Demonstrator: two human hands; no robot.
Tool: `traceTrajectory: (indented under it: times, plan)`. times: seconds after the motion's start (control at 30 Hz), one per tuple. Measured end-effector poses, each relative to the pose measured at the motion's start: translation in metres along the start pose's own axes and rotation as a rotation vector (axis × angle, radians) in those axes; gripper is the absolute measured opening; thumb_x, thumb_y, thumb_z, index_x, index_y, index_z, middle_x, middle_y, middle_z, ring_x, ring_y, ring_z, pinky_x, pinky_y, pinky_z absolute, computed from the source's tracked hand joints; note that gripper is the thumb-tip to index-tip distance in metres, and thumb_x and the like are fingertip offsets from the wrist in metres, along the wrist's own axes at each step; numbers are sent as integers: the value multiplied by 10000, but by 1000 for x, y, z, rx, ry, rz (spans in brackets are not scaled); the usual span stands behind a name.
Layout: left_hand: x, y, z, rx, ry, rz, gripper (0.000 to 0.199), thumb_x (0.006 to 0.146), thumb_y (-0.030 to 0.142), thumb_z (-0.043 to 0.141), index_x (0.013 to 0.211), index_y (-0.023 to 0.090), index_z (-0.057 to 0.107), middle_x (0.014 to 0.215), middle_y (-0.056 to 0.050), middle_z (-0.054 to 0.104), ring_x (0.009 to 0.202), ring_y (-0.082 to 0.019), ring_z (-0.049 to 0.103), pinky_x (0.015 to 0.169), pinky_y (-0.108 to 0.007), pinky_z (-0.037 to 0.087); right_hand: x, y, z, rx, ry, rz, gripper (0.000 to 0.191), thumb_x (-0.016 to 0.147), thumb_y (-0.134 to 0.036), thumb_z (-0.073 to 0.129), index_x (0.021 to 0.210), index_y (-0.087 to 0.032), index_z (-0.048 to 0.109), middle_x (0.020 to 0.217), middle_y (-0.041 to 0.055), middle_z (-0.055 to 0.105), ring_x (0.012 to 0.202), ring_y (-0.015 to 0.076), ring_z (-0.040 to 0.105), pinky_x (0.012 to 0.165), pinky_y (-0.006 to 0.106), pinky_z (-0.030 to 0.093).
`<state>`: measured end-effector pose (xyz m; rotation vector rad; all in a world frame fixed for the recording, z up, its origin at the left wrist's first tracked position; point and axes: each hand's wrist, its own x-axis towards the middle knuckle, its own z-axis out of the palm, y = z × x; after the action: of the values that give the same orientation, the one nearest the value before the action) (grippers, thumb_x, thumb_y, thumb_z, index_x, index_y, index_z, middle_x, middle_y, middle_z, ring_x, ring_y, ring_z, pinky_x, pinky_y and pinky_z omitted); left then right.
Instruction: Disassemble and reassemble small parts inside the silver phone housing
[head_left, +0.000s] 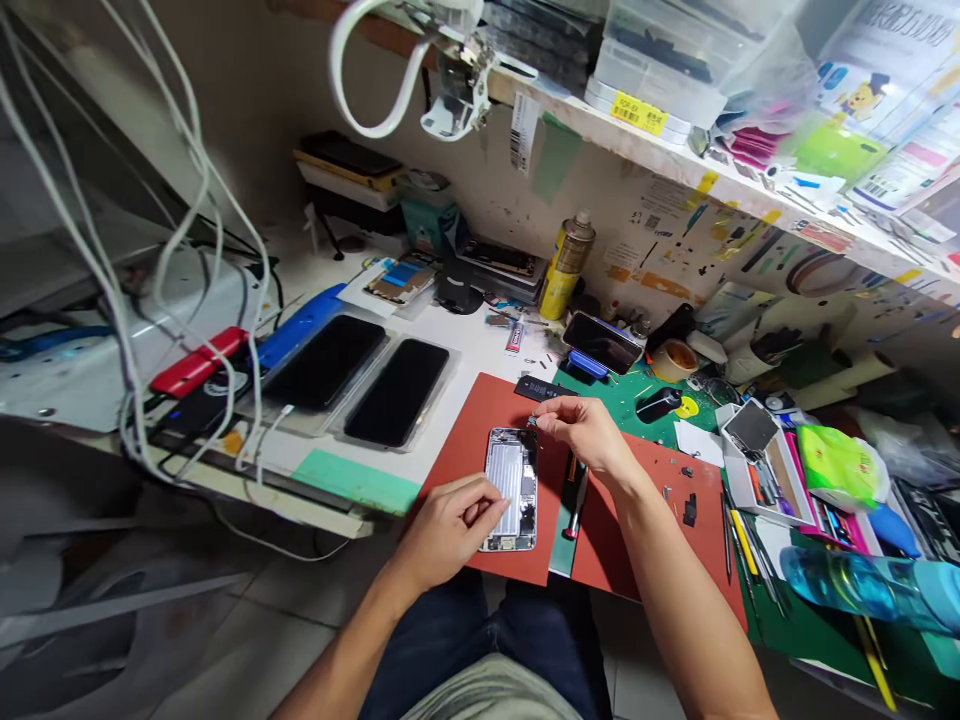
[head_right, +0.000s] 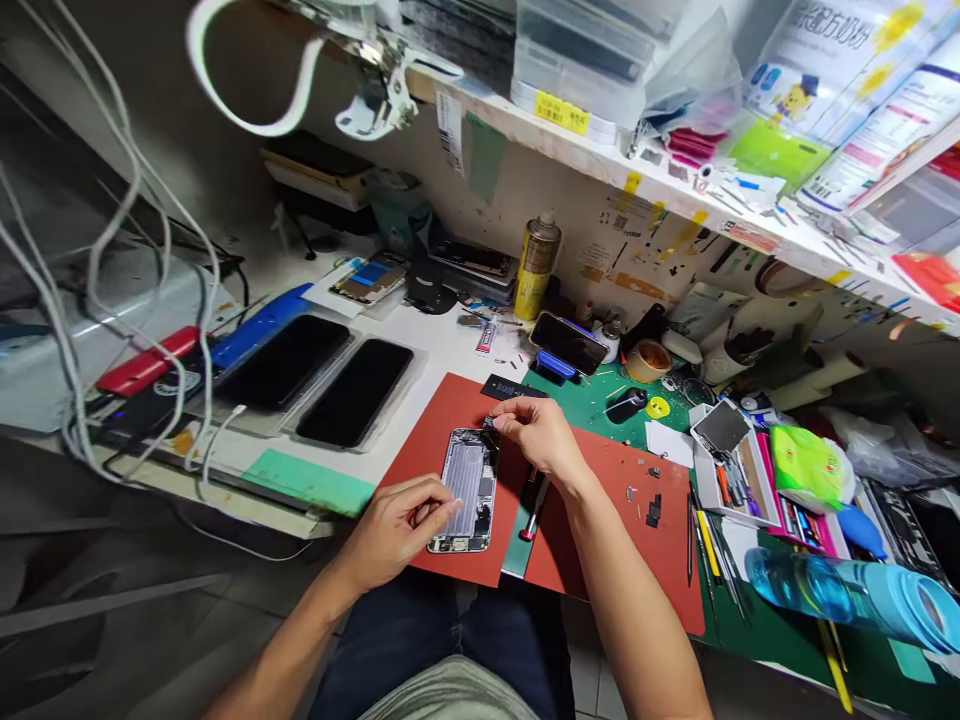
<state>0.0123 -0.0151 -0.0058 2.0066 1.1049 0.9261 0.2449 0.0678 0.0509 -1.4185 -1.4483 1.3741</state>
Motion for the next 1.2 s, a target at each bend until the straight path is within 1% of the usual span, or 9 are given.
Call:
traceTrajectory:
  times: [0.1,0.2,0.37,0.5,0.63,0.77,0.93,1.07,1.2]
  plan:
    - [0,2,0,26,31,8,242,1066,265,570,847,207,656,713,28,576,607,-111,525,587,-233,421,14,2,14,-68,-16,-19,177,901,-359,733,896,-186,773,937,64,833,866,191,737,868,338,552]
    - [0,5,0,72,89,6,216,1084,256,544,931,209,689,781,6,633,646,-119,570,621,-237,462,23,6,22,-164,-6,-34,116,897,-277,710,861,-191,778,890,37,819,850,187,720,856,323,525]
    - [9,3,-2,209,233,-21,192,1090,234,538,1099,206,727,923,-41,717,798,-158,651,761,-286,508,26,15,26,-274,-1,-61,146,935,-266,671,862,-189,771,878,29,806,827,181,703,809,297,500]
    - [21,-4,1,308,284,-30,206,1091,230,529,1108,208,733,956,-60,729,907,-202,676,841,-334,517,21,19,27,-333,26,-89,152,965,-224,640,883,-204,767,907,34,817,830,189,720,789,292,499]
    - [26,-8,4,392,265,-18,218,1085,205,531,1142,199,742,968,-73,722,950,-237,652,894,-382,506,14,18,30,-389,50,-128,206,979,-131,608,905,-222,778,991,45,831,910,197,750,831,292,501]
    - [26,-6,4,458,191,-16,305,1065,200,551,1307,211,737,1077,-104,703,1029,-279,621,929,-428,505,10,18,33,-439,83,-150,267,1000,-94,557,1007,-223,790,1112,83,817,1031,219,748,902,315,498]
    - [29,-4,5,506,122,-32,414,1049,186,554,1436,251,689,1166,-120,662,1080,-296,582,964,-459,498,8,21,33,-471,93,-170,277,996,-87,517,946,-219,755,1009,71,781,948,213,709,830,304,472]
    - [29,-5,7,526,101,-34,444,1030,162,557,1446,251,683,1178,-127,643,1107,-310,573,991,-486,500,8,21,33,-474,110,-175,268,985,-78,495,895,-220,704,938,61,747,878,211,670,784,304,437]
    - [28,-7,8,538,94,-26,436,1032,151,546,1439,227,682,1172,-132,632,1100,-313,563,990,-488,502,7,19,34,-456,112,-171,263,971,-58,490,851,-228,652,931,57,746,880,212,671,778,298,425]
